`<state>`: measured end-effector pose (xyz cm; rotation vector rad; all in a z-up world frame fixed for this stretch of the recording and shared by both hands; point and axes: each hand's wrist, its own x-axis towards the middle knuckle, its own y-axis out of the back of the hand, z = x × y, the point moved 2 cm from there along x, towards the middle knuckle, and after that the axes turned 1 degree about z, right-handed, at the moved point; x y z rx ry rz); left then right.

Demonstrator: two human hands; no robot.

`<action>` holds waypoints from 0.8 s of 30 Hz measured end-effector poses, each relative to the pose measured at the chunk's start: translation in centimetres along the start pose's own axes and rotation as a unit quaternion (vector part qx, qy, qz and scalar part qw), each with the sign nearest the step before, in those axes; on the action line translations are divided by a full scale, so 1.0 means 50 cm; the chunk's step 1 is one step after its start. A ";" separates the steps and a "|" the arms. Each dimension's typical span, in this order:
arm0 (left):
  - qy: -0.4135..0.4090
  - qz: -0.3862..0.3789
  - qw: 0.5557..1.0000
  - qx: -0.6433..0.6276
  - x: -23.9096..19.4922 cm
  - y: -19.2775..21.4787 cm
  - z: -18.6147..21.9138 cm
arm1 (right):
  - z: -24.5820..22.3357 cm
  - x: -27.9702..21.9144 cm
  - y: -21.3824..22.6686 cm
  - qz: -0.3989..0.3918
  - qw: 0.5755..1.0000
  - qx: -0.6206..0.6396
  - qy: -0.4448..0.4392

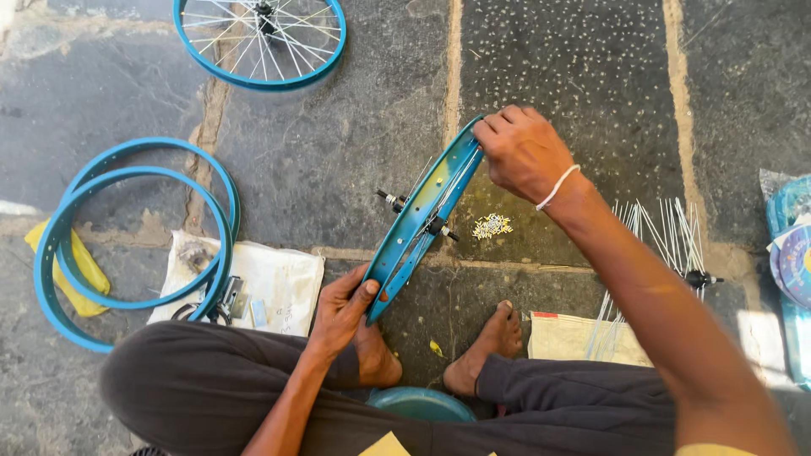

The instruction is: The person sits on the ground and assembles a bicycle wheel by inserting spokes into the hub and rim. They secure the spokes with nipples and adjust the wheel's alignment by hand.

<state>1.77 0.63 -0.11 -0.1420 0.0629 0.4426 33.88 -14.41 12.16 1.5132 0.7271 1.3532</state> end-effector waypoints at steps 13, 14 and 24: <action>-0.105 0.029 0.992 0.063 0.024 -0.052 0.136 | -0.023 -0.098 -0.236 0.183 0.876 0.258 -0.365; -0.096 0.046 0.993 0.059 -0.013 -0.043 0.167 | -0.021 -0.125 -0.303 0.108 0.868 0.242 -0.420; -0.220 0.095 0.968 0.070 -0.181 0.002 0.445 | -0.172 -0.046 -0.418 -0.054 0.602 0.668 -0.433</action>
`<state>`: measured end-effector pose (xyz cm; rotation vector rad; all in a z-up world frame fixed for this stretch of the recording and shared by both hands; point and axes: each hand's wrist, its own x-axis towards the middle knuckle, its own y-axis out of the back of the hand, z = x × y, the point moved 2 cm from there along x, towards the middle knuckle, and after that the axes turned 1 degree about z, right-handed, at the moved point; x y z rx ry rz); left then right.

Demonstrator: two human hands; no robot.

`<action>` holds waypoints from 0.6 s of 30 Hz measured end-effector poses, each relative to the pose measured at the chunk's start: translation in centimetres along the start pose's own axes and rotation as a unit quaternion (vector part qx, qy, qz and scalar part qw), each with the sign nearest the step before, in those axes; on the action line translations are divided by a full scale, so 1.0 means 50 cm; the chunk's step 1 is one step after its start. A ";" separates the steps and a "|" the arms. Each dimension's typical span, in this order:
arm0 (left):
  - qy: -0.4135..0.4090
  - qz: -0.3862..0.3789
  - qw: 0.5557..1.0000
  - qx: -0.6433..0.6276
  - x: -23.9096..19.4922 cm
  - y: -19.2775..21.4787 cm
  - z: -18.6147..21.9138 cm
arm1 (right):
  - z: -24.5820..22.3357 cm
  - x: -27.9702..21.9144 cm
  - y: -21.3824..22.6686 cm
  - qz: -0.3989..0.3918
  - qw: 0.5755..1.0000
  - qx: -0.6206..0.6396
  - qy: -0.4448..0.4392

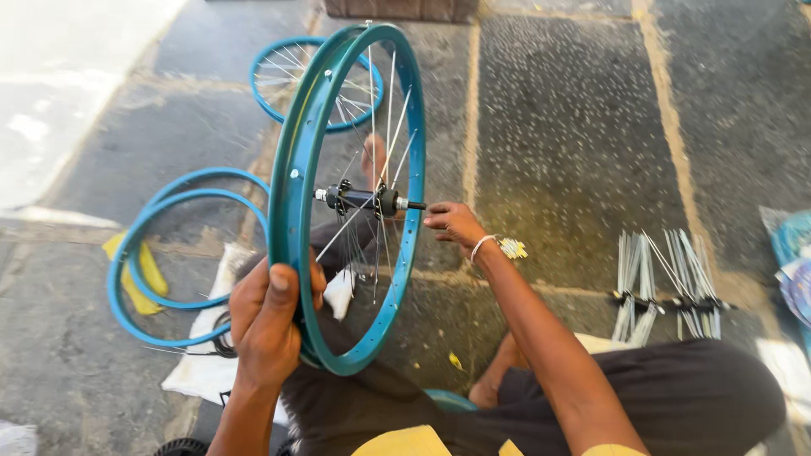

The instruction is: The person sits on the ground and assembles a bicycle wheel by inserting spokes into the hub and rim. They secure the spokes with nipples and adjust the wheel's alignment by hand.

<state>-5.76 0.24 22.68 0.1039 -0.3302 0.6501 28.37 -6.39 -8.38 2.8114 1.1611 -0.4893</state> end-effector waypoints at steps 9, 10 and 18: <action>0.002 -0.008 0.999 -0.042 -0.055 0.068 -0.024 | -0.103 -0.026 -0.095 -0.023 0.980 0.187 0.067; 0.016 -0.011 0.999 -0.041 -0.054 0.075 -0.042 | -0.116 -0.018 -0.083 0.005 0.975 0.200 0.098; 0.100 -0.053 0.989 0.097 -0.097 0.084 -0.105 | -0.015 0.018 -0.037 0.063 0.976 0.192 0.082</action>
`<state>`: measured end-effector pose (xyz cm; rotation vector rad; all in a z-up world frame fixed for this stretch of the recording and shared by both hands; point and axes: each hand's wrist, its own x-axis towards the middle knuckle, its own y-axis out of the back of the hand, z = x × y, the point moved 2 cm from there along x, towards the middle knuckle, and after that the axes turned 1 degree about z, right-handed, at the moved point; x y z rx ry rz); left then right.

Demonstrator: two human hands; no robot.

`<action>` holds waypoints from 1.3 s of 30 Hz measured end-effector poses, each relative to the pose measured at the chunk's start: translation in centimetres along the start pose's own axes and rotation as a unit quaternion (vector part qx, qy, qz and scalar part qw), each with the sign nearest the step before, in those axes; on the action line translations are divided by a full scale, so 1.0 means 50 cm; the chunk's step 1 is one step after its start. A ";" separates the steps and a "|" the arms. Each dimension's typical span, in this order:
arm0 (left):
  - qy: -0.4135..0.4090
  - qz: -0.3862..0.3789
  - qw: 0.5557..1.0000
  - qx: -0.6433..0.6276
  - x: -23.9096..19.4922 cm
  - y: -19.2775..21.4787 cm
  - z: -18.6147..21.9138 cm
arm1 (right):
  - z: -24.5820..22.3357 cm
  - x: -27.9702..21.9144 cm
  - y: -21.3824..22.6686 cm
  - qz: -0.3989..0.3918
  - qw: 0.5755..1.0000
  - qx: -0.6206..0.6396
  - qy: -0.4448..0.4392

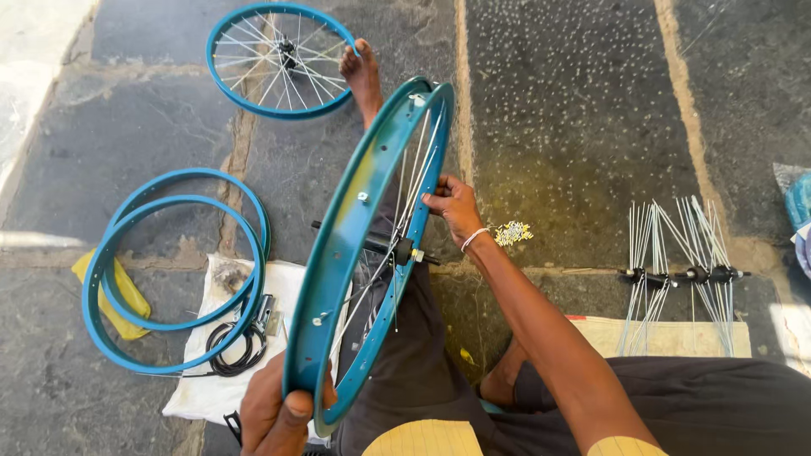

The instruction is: The person sits on the ground and assembles a bicycle wheel by inserting spokes into the hub and rim. They secure the spokes with nipples and adjust the wheel's alignment by hand.

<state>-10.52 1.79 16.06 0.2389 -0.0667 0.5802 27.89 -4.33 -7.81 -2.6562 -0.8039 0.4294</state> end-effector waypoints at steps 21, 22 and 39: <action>0.059 -0.037 0.996 -0.058 0.042 -0.019 0.011 | -0.116 0.077 0.002 -0.136 0.973 -0.178 0.049; 0.050 -0.041 0.996 -0.057 0.046 -0.022 0.012 | -0.113 0.076 0.002 -0.128 0.975 -0.173 0.048; 0.061 -0.059 0.995 -0.047 0.074 -0.030 0.031 | -0.328 0.070 -0.079 -0.153 0.908 -0.360 0.152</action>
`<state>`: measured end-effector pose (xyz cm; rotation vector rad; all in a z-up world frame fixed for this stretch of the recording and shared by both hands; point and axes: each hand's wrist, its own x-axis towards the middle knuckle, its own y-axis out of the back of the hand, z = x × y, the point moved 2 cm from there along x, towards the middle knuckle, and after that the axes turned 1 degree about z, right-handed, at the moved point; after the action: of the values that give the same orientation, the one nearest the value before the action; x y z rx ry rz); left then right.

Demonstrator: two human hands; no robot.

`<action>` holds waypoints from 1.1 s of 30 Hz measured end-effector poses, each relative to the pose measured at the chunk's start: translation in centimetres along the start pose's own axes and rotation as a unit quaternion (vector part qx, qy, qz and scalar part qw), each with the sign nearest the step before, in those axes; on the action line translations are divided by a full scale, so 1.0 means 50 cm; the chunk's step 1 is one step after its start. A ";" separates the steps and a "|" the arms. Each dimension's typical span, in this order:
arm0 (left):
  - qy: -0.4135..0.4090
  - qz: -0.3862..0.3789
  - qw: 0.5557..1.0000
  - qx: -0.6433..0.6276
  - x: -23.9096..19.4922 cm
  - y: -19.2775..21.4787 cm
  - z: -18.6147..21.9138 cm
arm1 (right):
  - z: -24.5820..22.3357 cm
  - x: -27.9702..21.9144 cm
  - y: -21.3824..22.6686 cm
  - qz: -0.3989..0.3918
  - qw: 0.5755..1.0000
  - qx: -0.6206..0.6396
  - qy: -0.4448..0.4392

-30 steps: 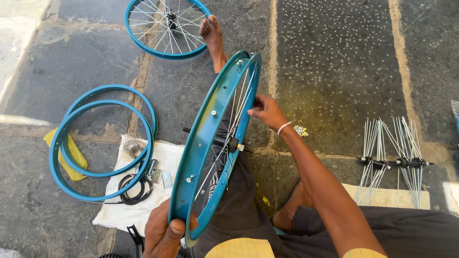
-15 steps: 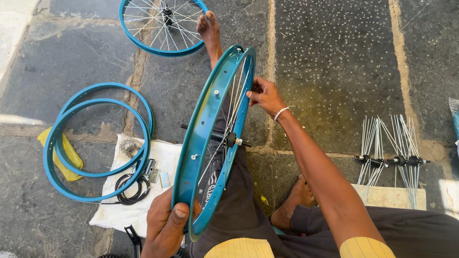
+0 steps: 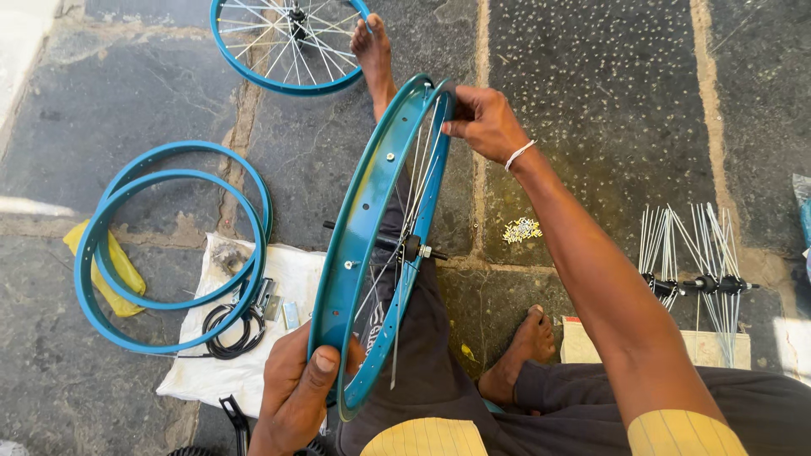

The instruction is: The person sits on the ground and assembles a bicycle wheel by inserting spokes into the hub and rim. They secure the spokes with nipples and adjust the wheel's alignment by hand.

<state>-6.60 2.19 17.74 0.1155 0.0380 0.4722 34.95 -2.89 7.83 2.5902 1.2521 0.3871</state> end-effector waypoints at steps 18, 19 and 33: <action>-0.033 -0.039 0.999 -0.016 0.017 -0.014 0.002 | -0.114 -0.080 0.001 0.245 0.899 -0.307 0.196; -0.040 -0.037 0.998 -0.017 0.023 -0.014 0.006 | -0.156 -0.122 -0.012 0.332 0.840 -0.336 0.267; -0.216 0.205 0.940 0.165 0.027 0.007 0.001 | -0.311 -0.332 -0.276 -0.220 0.831 0.488 0.154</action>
<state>-5.54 3.12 17.80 0.5626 -0.3469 0.8461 9.74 -6.16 15.74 2.8524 2.6585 0.0491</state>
